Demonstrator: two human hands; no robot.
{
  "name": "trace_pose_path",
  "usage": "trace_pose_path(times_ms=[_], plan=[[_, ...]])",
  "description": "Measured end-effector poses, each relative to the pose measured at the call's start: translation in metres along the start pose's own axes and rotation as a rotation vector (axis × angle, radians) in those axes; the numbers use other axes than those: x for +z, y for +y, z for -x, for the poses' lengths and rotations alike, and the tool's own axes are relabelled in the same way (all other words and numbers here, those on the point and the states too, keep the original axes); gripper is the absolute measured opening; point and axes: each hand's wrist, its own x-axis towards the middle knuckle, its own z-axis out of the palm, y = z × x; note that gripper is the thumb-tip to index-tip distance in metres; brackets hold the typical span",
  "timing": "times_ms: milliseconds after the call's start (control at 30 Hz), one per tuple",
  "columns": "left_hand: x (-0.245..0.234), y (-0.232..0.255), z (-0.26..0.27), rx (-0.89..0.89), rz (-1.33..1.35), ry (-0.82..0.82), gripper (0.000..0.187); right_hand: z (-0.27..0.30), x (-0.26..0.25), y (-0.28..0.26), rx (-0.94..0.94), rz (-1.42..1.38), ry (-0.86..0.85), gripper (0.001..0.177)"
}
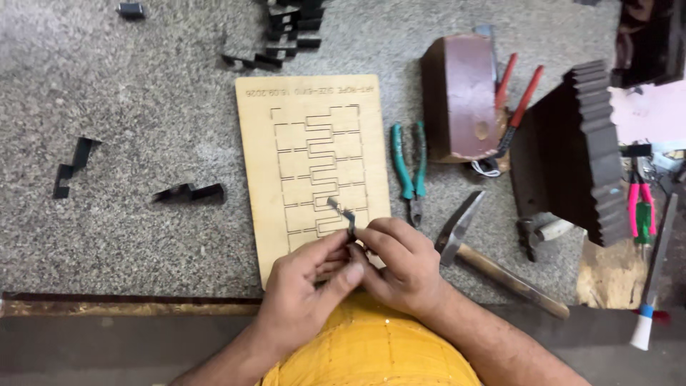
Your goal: The person repeatedly picks up small black metal pieces from a wooden template, places them on a stepped metal anvil, and strikes them with a hammer to shape them. The person then returns the pieces to the template and repeats the process.
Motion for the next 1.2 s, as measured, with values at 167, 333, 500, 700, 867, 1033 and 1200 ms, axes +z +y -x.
trace_pose_path(times_ms=[167,333,500,700,867,1033,1200], plan=[[0.036,-0.011,-0.022,-0.141,0.365,0.014,0.037,0.021,-0.027,0.002,-0.002,-0.011,0.023,0.049],[0.065,-0.018,-0.038,-0.186,0.303,-0.040,0.030,0.074,-0.072,0.019,0.240,-0.159,0.029,0.048],[0.092,-0.016,-0.066,-0.221,0.114,-0.149,0.026,0.133,-0.114,0.065,0.400,0.307,0.003,0.046],[0.152,-0.027,-0.139,-0.176,0.000,-0.302,0.019,0.180,-0.139,0.106,0.309,0.319,-0.188,0.044],[0.205,-0.051,-0.200,-0.195,0.115,-0.384,0.017,0.191,-0.171,0.112,0.304,0.119,-0.304,0.040],[0.235,-0.072,-0.226,-0.195,0.086,-0.306,0.017,0.213,-0.227,0.101,0.276,0.045,-0.128,0.043],[0.241,-0.078,-0.225,-0.182,0.187,-0.246,0.017,0.208,-0.285,0.122,0.753,0.079,-0.110,0.046]])
